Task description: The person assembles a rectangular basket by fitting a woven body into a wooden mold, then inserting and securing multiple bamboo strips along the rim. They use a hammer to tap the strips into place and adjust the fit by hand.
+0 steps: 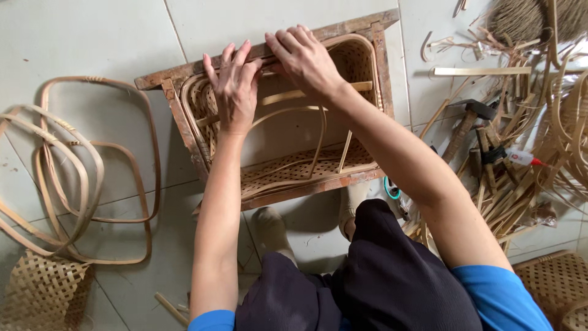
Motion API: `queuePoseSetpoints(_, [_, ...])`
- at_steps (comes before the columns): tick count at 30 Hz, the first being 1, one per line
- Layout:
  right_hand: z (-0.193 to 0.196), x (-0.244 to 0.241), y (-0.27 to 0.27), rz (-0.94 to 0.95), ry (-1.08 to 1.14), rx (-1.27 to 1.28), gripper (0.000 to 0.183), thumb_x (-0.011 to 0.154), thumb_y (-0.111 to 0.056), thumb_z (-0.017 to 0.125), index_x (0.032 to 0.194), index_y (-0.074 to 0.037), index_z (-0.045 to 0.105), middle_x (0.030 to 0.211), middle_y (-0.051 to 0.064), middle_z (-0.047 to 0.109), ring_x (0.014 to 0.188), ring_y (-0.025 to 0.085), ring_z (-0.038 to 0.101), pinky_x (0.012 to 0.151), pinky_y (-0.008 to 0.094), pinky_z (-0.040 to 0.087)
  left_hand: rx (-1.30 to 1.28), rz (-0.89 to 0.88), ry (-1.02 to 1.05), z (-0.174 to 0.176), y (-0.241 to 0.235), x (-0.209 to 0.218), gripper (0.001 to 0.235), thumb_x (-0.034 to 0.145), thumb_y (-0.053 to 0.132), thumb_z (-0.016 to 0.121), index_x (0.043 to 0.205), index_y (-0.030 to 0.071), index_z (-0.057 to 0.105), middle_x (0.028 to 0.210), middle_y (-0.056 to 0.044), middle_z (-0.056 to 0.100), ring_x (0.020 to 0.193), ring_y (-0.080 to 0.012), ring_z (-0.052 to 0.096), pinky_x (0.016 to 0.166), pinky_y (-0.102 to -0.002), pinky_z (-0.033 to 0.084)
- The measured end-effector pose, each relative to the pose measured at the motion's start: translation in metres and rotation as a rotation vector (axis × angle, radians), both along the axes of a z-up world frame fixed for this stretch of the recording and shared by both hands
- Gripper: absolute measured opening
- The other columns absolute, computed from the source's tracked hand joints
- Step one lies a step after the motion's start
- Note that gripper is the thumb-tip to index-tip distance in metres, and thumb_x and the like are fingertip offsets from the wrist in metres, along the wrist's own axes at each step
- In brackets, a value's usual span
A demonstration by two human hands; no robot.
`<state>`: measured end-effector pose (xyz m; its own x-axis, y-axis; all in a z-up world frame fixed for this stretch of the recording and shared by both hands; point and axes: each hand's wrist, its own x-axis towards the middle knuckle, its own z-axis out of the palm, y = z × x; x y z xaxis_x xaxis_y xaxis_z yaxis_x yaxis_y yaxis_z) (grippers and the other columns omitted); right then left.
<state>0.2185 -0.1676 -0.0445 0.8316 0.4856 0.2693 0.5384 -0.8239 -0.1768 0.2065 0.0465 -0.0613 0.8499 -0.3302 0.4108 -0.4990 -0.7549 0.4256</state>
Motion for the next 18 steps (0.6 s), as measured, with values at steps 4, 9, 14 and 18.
queuePoseSetpoints(4, [0.004,-0.001,0.000,-0.002,0.003,0.041,0.051,0.101,-0.018,0.071,0.146,0.001,0.056,0.133,0.015,0.061,0.121,0.031,0.057,0.111,0.046,0.045,-0.026,0.030,-0.009,0.001,-0.001,0.000,0.016,0.099,0.002,0.070,0.107,0.015,0.074,0.139,0.000,0.068,0.137,-0.0310,0.057,0.125,-0.063,0.016])
queuePoseSetpoints(9, [0.009,0.003,0.000,-0.011,-0.007,0.065,0.047,0.100,-0.023,0.072,0.139,0.001,0.060,0.127,0.013,0.063,0.114,0.029,0.058,0.104,0.043,0.045,-0.070,0.065,-0.028,-0.007,-0.007,0.003,0.017,0.096,0.000,0.074,0.103,0.015,0.074,0.132,0.000,0.071,0.132,-0.0293,0.060,0.124,-0.062,0.016])
queuePoseSetpoints(14, [0.011,0.000,0.009,-0.036,0.041,0.116,0.041,0.097,-0.019,0.072,0.132,-0.001,0.063,0.123,0.013,0.064,0.112,0.029,0.058,0.100,0.045,0.047,-0.137,0.068,-0.038,-0.013,-0.007,0.005,0.020,0.096,-0.001,0.078,0.104,0.016,0.074,0.129,0.001,0.074,0.128,-0.0277,0.064,0.123,-0.058,0.020])
queuePoseSetpoints(18, [0.019,0.000,0.002,-0.098,-0.024,0.086,0.041,0.093,-0.016,0.069,0.129,0.000,0.060,0.125,0.017,0.061,0.113,0.032,0.056,0.101,0.048,0.046,-0.068,-0.018,-0.027,0.002,-0.002,0.007,0.017,0.097,0.001,0.076,0.106,0.015,0.071,0.134,-0.002,0.073,0.134,-0.0292,0.062,0.123,-0.066,0.010])
